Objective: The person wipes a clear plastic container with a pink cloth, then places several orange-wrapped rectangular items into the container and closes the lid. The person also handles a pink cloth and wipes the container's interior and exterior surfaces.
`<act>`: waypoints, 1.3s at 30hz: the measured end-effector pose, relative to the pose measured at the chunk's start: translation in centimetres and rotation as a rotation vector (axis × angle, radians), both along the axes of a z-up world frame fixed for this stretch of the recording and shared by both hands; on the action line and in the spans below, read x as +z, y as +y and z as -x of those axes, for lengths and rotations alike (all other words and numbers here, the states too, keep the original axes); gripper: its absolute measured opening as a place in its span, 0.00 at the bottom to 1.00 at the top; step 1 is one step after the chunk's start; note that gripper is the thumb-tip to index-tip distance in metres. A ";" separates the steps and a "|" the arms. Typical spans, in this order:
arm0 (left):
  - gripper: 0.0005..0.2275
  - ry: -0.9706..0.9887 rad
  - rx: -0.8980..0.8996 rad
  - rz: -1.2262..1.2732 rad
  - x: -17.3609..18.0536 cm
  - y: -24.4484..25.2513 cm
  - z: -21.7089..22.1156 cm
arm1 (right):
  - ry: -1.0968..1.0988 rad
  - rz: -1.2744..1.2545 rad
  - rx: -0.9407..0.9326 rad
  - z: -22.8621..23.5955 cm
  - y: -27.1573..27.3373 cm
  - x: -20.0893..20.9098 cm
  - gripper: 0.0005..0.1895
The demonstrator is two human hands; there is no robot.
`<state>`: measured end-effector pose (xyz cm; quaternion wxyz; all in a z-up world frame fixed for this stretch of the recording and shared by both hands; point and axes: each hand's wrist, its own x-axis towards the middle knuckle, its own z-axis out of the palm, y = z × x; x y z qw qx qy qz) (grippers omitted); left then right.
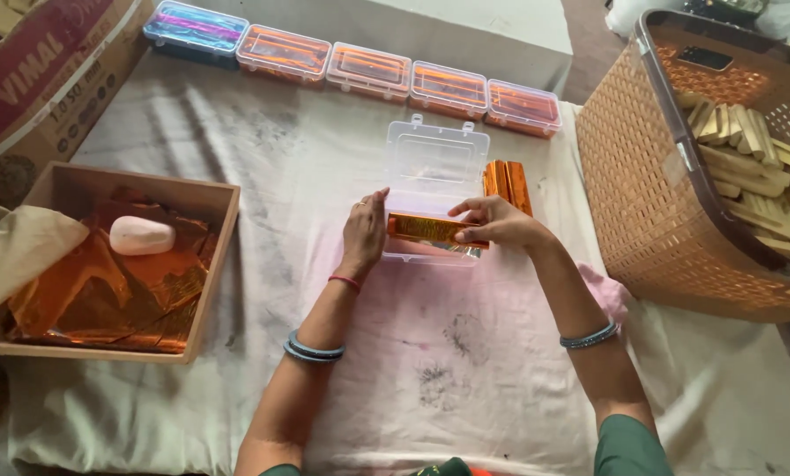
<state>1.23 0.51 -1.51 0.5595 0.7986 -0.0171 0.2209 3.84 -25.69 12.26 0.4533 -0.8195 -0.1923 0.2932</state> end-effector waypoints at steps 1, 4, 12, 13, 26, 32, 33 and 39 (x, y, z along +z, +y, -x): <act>0.27 0.013 -0.012 -0.061 0.4 -0.1 0.3 | -0.036 -0.004 0.014 -0.1 0.1 0.0 0.29; 0.26 -0.001 -0.013 -0.153 1.3 -0.1 0.7 | -0.281 0.134 0.033 0.3 1.2 0.5 0.28; 0.32 0.053 -0.033 -0.314 2.3 -0.1 1.1 | -0.788 0.416 0.008 0.5 2.8 -2.6 0.20; 0.29 0.023 -0.032 -0.299 2.6 -0.1 1.3 | -0.877 0.359 0.022 0.5 2.7 -2.9 0.21; 0.19 0.002 0.015 -0.199 3.2 -0.5 2.0 | -1.189 0.363 -0.056 2.5 2.0 -1.4 0.29; 0.18 0.046 0.020 -0.167 4.4 -0.6 2.4 | -1.042 0.341 -0.145 0.0 -0.4 -4.4 0.14; 0.18 0.046 0.021 -0.168 4.4 -0.6 2.5 | -1.042 0.339 -0.145 -0.1 -0.4 -4.7 0.14; 0.16 0.032 0.028 -0.190 3.5 -0.8 2.0 | -0.969 0.274 -0.207 0.1 -0.3 -5.0 0.12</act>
